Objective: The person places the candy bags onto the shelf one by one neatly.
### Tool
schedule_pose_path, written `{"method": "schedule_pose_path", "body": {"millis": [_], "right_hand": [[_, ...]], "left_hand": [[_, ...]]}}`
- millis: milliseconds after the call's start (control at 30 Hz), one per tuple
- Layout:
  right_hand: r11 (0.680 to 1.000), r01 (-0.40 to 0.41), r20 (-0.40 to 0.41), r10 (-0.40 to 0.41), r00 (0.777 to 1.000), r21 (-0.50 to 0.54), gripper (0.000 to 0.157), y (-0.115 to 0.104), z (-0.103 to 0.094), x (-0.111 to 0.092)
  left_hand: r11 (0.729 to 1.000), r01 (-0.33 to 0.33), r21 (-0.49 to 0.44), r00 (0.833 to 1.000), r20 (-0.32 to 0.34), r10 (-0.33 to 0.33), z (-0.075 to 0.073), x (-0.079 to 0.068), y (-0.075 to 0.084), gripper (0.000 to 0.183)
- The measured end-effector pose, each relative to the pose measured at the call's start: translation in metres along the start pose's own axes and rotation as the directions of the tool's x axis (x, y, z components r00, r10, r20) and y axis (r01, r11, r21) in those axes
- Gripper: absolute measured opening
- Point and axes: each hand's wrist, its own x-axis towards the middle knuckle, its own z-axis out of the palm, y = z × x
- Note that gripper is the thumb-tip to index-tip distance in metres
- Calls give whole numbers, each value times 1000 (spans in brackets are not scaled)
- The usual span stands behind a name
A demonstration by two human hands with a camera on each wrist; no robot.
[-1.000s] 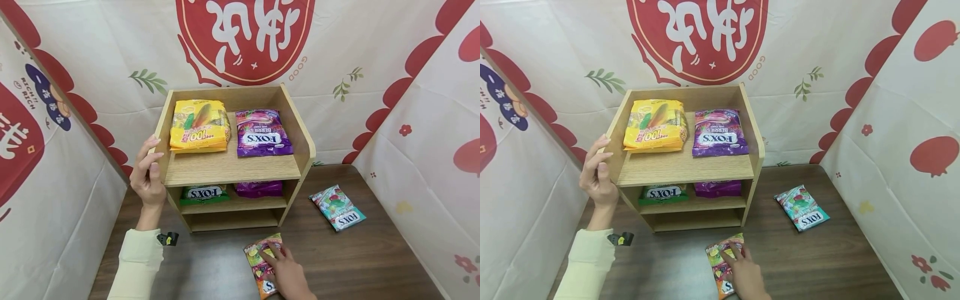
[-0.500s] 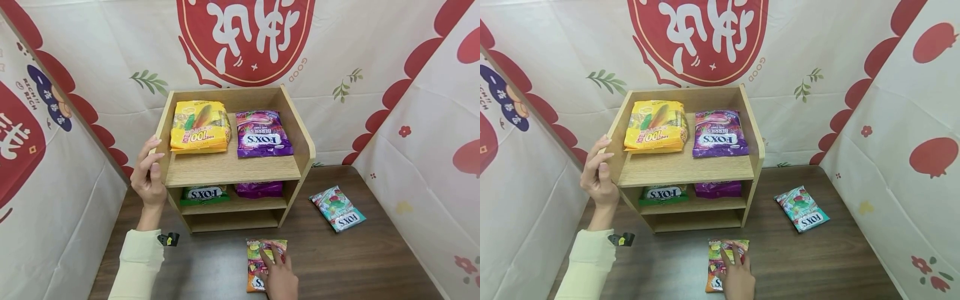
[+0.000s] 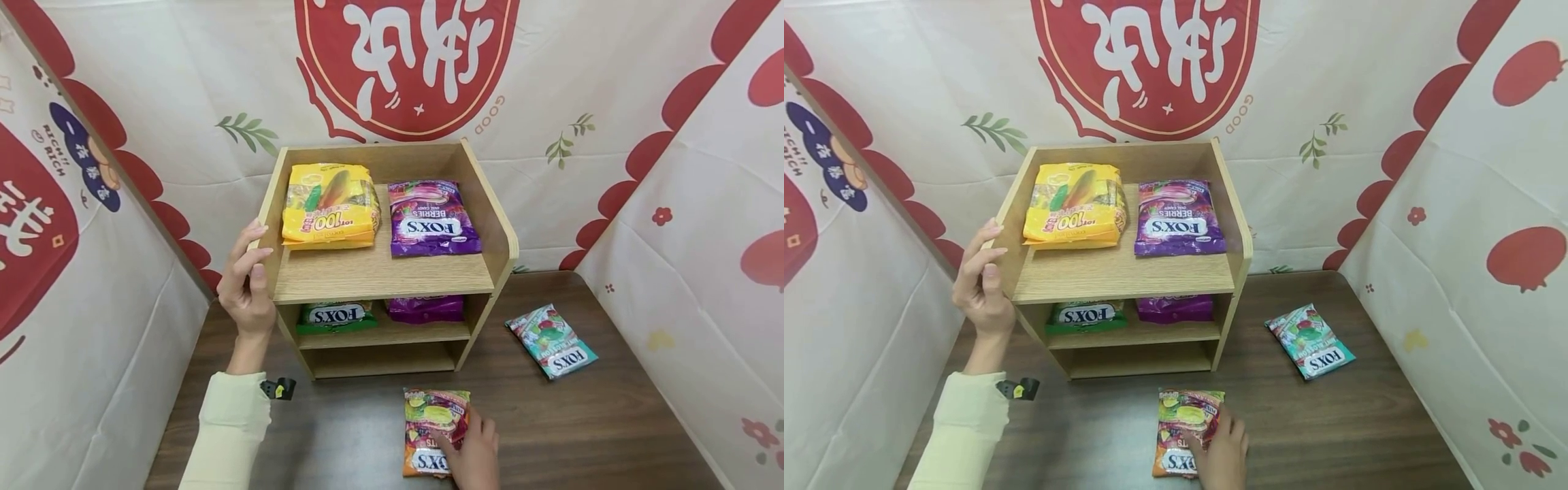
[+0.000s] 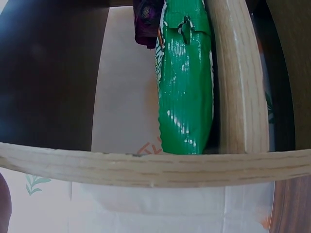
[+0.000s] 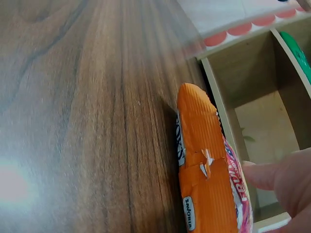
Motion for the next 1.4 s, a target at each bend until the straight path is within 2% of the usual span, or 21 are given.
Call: {"method": "schedule_pose_path", "body": {"millis": [167,367,467,700,900,1033,1233,1400], "right_hand": [[994,-95,2,95,995,54,99,2,-2,4],[985,-172,72,171,983,7,109,1,1,6],[983,-183,72,183,981,-9,109,2,4,7],[986,-160,30,158,987,46,102,2,10,11],[995,-85,10,84,996,61,97,7,11,13],[998,-56,12,56,998,32,97,5,14,12],[996,-67,70,71,995,-55,97,-5,20,10],[993,-36,97,47,994,-112,95,-16,26,7]], "left_hand": [[1000,1,14,1000,-1,-1,0,1,1,42],[1000,2,11,1000,1,-2,0,0,1,42],[1000,10,18,1000,6,-10,0,-1,0,42],[999,19,31,1000,5,-19,-1,-1,0,42],[1000,13,20,1000,5,-13,0,-1,-1,42],[1000,15,18,1000,2,-15,0,0,-1,42],[1000,20,23,1000,6,-21,-1,0,0,42],[1000,19,17,1000,13,-19,0,-1,0,41]]}}
